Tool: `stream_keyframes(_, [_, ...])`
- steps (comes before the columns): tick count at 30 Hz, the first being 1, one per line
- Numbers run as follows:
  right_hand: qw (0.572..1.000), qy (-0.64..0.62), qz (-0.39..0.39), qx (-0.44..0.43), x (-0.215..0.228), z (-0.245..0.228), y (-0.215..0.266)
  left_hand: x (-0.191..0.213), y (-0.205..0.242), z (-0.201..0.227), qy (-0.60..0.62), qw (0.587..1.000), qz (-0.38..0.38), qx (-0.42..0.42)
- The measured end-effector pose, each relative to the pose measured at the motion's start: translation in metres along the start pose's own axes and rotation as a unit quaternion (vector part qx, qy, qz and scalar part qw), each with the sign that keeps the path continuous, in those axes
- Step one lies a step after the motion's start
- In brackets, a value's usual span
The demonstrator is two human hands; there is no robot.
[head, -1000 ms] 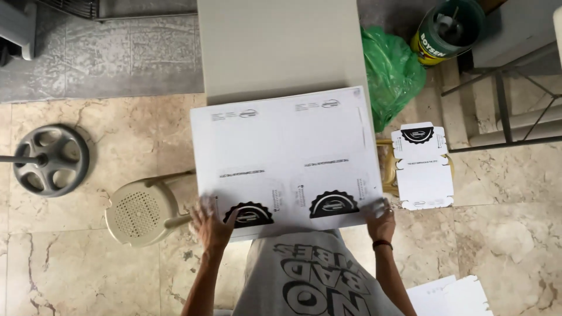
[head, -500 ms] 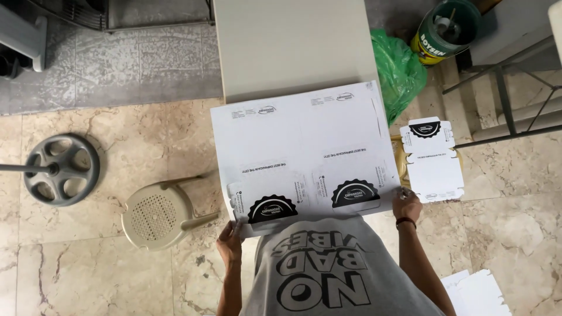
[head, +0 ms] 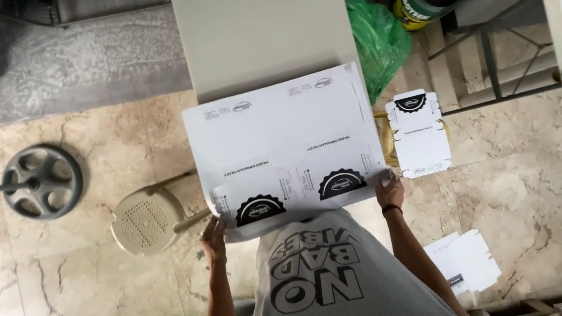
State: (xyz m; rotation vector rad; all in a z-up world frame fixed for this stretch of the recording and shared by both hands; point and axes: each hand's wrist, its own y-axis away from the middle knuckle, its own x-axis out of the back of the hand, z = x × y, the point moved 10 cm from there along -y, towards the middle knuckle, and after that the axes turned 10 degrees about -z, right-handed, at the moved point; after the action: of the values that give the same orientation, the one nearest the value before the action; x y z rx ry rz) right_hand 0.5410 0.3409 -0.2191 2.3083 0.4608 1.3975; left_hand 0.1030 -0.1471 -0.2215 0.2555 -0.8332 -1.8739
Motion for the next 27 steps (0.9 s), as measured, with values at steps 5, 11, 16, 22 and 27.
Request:
stream_keyframes(5, [0.999,-0.036,0.003,-0.006,0.009,-0.014,0.021,-0.001,0.004,0.035,0.08,0.993,-0.013,-0.08])
stream_keyframes(11, [1.0,0.012,-0.012,-0.015,0.009,-0.024,0.023,-0.005,-0.009,-0.005,0.144,0.988,-0.033,-0.045])
stream_keyframes(16, [0.999,0.038,0.003,-0.002,0.006,-0.016,0.018,0.009,0.038,0.043,-0.177,0.968,0.051,-0.168])
stream_keyframes(22, [0.999,-0.007,0.048,0.009,0.024,-0.022,0.041,-0.012,0.053,0.077,-0.36,0.835,-0.039,-0.414])
stream_keyframes(27, [0.868,-0.43,0.09,-0.23,-0.005,0.046,0.094,-0.021,0.009,-0.023,0.522,0.828,-0.173,0.114])
